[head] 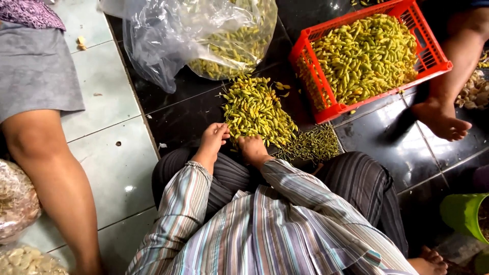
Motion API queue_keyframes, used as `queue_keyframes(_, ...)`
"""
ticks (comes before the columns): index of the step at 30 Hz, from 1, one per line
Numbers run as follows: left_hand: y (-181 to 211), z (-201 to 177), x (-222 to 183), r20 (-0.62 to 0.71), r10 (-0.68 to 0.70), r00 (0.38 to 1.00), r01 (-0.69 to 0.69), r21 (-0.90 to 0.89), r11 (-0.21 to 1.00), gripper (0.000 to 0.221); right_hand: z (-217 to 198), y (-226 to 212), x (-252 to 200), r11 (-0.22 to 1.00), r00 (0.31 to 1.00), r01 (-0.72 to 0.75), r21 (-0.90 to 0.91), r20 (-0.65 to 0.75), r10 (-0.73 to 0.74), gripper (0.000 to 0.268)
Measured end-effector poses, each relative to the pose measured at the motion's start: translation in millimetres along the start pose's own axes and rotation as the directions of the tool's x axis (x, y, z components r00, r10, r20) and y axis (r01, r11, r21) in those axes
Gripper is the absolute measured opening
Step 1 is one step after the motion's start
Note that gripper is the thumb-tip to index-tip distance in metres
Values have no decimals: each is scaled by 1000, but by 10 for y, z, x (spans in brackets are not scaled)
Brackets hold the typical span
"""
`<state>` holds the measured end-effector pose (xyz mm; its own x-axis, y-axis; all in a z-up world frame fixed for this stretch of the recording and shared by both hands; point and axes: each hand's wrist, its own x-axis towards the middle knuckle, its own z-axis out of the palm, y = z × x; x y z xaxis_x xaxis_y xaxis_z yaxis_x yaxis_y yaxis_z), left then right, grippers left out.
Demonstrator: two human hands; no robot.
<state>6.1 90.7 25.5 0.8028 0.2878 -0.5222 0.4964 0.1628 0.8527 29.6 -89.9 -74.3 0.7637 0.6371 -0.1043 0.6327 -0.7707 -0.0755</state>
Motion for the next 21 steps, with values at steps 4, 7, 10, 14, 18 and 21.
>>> queue_keyframes(4,-157,11,136,-11,43,999,-43,39,998,24,-250,402,-187,894,957,-290,341,87,277,29)
queue_keyframes(7,-413,144,251,72,165,984,-180,419,890,30,-467,623,-450,492,915,-347,799,173,365,27)
queue_keyframes(10,-465,418,117,221,173,960,-273,597,754,34,-997,545,-609,93,885,-322,942,264,384,22)
queue_keyframes(14,-330,727,-258,372,231,899,-414,553,723,34,-1446,299,-743,-239,889,-136,961,225,398,19)
queue_keyframes(18,-184,771,-500,351,476,806,-591,506,628,23,-1457,191,-768,-392,885,-92,915,256,389,13)
queue_keyframes(21,-282,715,-424,407,498,766,-643,510,571,21,-1353,277,-771,-361,886,-123,925,266,379,8)
